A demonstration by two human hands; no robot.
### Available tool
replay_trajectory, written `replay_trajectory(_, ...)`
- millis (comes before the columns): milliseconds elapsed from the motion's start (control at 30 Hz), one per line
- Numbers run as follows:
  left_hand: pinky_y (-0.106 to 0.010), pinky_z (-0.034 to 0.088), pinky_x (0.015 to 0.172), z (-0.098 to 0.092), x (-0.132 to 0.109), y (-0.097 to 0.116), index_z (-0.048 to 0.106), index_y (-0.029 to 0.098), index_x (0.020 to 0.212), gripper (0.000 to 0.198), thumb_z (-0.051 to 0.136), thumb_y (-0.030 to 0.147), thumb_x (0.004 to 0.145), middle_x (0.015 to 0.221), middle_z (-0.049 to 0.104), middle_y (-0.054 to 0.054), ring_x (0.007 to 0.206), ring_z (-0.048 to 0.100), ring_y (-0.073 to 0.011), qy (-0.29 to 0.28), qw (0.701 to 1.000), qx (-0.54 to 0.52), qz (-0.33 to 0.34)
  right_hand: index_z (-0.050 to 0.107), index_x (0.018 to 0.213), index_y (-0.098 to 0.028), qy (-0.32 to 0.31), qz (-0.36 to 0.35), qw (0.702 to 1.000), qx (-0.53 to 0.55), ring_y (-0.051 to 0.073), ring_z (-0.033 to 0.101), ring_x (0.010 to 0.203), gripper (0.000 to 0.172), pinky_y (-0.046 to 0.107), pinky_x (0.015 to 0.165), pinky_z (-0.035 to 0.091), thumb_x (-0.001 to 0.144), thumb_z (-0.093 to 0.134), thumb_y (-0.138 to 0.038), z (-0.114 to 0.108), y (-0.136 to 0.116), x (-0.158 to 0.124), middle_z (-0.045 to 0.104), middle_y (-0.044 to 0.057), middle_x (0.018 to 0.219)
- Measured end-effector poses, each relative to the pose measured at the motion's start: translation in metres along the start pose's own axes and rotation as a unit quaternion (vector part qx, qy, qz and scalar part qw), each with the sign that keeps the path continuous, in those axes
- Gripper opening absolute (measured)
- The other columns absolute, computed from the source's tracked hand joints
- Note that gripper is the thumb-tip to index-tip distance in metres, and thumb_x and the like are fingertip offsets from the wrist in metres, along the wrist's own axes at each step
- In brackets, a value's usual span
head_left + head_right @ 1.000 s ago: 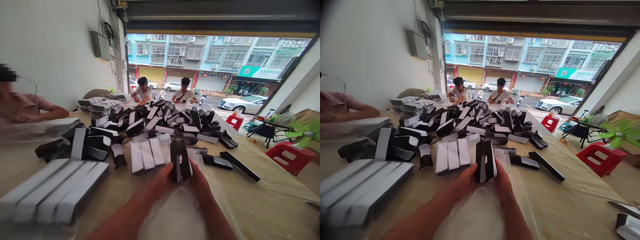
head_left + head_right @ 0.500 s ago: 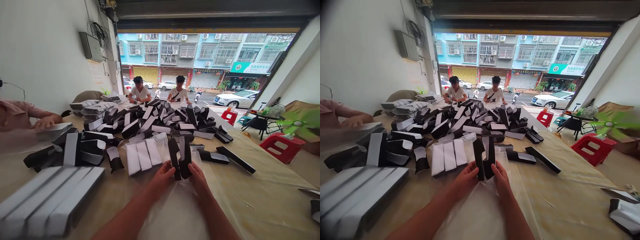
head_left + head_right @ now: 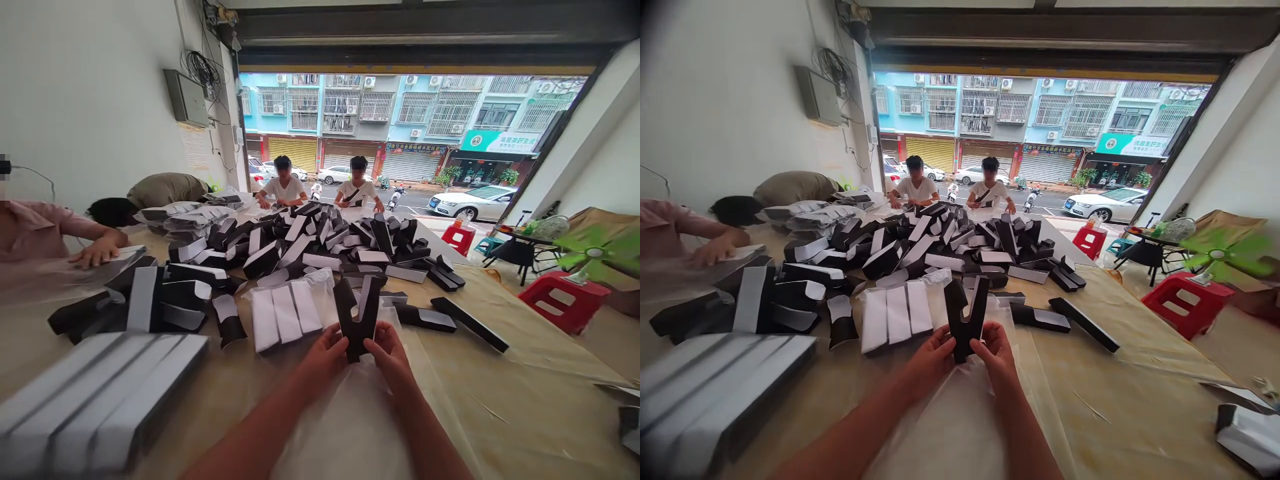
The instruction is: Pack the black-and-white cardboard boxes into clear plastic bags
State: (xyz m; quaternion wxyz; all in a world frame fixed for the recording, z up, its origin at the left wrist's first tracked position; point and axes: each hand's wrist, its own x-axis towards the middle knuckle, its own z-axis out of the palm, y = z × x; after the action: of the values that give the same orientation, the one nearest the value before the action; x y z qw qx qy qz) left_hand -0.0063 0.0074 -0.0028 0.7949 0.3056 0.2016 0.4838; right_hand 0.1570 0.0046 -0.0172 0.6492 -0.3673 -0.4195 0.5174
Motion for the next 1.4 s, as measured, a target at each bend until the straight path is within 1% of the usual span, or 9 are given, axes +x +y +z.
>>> replay_trajectory(133, -0.036, 0.047, 0.094, 0.001, 0.000, 0.002, 0.067, 0.021, 0.116, 0.039, 0.080, 0.026, 0.079, 0.117, 0.071, -0.009, 0.106, 0.067, -0.0239, -0.013, 1.000, 0.012, 0.001, 0.062, 0.094, -0.027, 0.013, -0.002, 1.000, -0.007, 0.020, 0.064, 0.083, 0.043, 0.032, 0.077, 0.050, 0.063, 0.090, -0.037, -0.001, 0.001, 0.001, 0.068, -0.001, 0.090)
replay_trajectory(233, -0.035, 0.048, 0.092, 0.000, 0.000, 0.002, 0.068, 0.020, 0.115, 0.039, 0.080, 0.026, 0.079, 0.120, 0.070, -0.009, 0.106, 0.067, -0.0236, -0.001, 1.000, 0.019, -0.001, 0.062, 0.092, -0.026, 0.021, -0.004, 1.000, -0.007, 0.020, 0.063, 0.083, 0.043, 0.033, 0.075, 0.050, 0.062, 0.090, -0.037, 0.000, 0.001, 0.001, 0.067, -0.001, 0.088)
replay_trajectory(467, -0.035, 0.048, 0.094, -0.003, 0.001, 0.001, 0.069, 0.020, 0.111, 0.036, 0.081, 0.027, 0.078, 0.118, 0.071, -0.010, 0.105, 0.067, -0.0236, 0.000, 1.000, 0.013, -0.004, 0.063, 0.092, -0.026, 0.011, 0.000, 1.000, -0.025, 0.019, 0.064, 0.076, 0.042, 0.032, 0.070, 0.052, 0.062, 0.090, -0.039, 0.002, 0.000, 0.001, 0.068, 0.000, 0.086)
replay_trajectory(533, -0.035, 0.047, 0.094, -0.002, 0.001, 0.001, 0.069, 0.020, 0.111, 0.036, 0.081, 0.027, 0.078, 0.117, 0.071, -0.010, 0.104, 0.068, -0.0233, -0.001, 1.000, 0.013, -0.007, 0.064, 0.094, -0.026, 0.012, -0.003, 0.999, -0.033, 0.019, 0.065, 0.077, 0.044, 0.033, 0.070, 0.053, 0.061, 0.090, -0.041, 0.003, -0.002, 0.000, 0.069, 0.000, 0.087)
replay_trajectory(633, -0.034, 0.047, 0.094, -0.001, 0.001, 0.002, 0.069, 0.020, 0.114, 0.038, 0.080, 0.029, 0.079, 0.117, 0.071, -0.010, 0.105, 0.067, -0.0233, -0.007, 1.000, 0.018, -0.006, 0.064, 0.102, -0.027, 0.005, -0.012, 0.999, -0.040, 0.022, 0.067, 0.084, 0.050, 0.035, 0.074, 0.056, 0.062, 0.089, -0.043, 0.005, -0.006, -0.001, 0.071, 0.002, 0.091)
replay_trajectory(833, -0.032, 0.047, 0.090, 0.000, 0.001, 0.002, 0.069, 0.020, 0.116, 0.038, 0.078, 0.031, 0.081, 0.116, 0.072, -0.010, 0.102, 0.067, -0.0210, -0.012, 1.000, 0.018, -0.011, 0.065, 0.119, -0.030, -0.008, -0.015, 0.998, -0.052, 0.023, 0.068, 0.088, 0.059, 0.037, 0.076, 0.058, 0.066, 0.088, -0.040, 0.007, -0.009, -0.002, 0.072, 0.002, 0.092)
replay_trajectory(1033, -0.034, 0.043, 0.102, 0.002, 0.000, 0.003, 0.069, 0.019, 0.116, 0.037, 0.077, 0.029, 0.082, 0.122, 0.070, -0.010, 0.117, 0.062, -0.0244, -0.035, 0.999, -0.003, 0.003, 0.065, 0.121, -0.031, -0.009, -0.026, 0.998, -0.062, 0.022, 0.070, 0.081, 0.058, 0.038, 0.072, 0.059, 0.068, 0.087, -0.037, 0.006, -0.005, -0.002, 0.073, 0.002, 0.094)
replay_trajectory(1167, -0.036, 0.042, 0.103, 0.002, 0.000, 0.003, 0.070, 0.019, 0.114, 0.035, 0.076, 0.031, 0.083, 0.120, 0.070, -0.011, 0.116, 0.063, -0.0247, -0.033, 0.999, 0.005, 0.000, 0.065, 0.122, -0.031, -0.007, -0.033, 0.997, -0.066, 0.022, 0.070, 0.079, 0.059, 0.037, 0.071, 0.059, 0.068, 0.087, -0.036, 0.006, -0.004, -0.003, 0.073, 0.003, 0.094)
replay_trajectory(1400, -0.034, 0.044, 0.100, 0.003, 0.001, 0.005, 0.070, 0.021, 0.116, 0.038, 0.078, 0.032, 0.081, 0.116, 0.072, -0.009, 0.110, 0.064, -0.0224, -0.026, 1.000, 0.016, -0.007, 0.067, 0.122, -0.031, 0.001, -0.029, 0.997, -0.070, 0.020, 0.070, 0.077, 0.060, 0.035, 0.070, 0.059, 0.066, 0.088, -0.036, 0.008, -0.004, -0.002, 0.072, 0.002, 0.094)
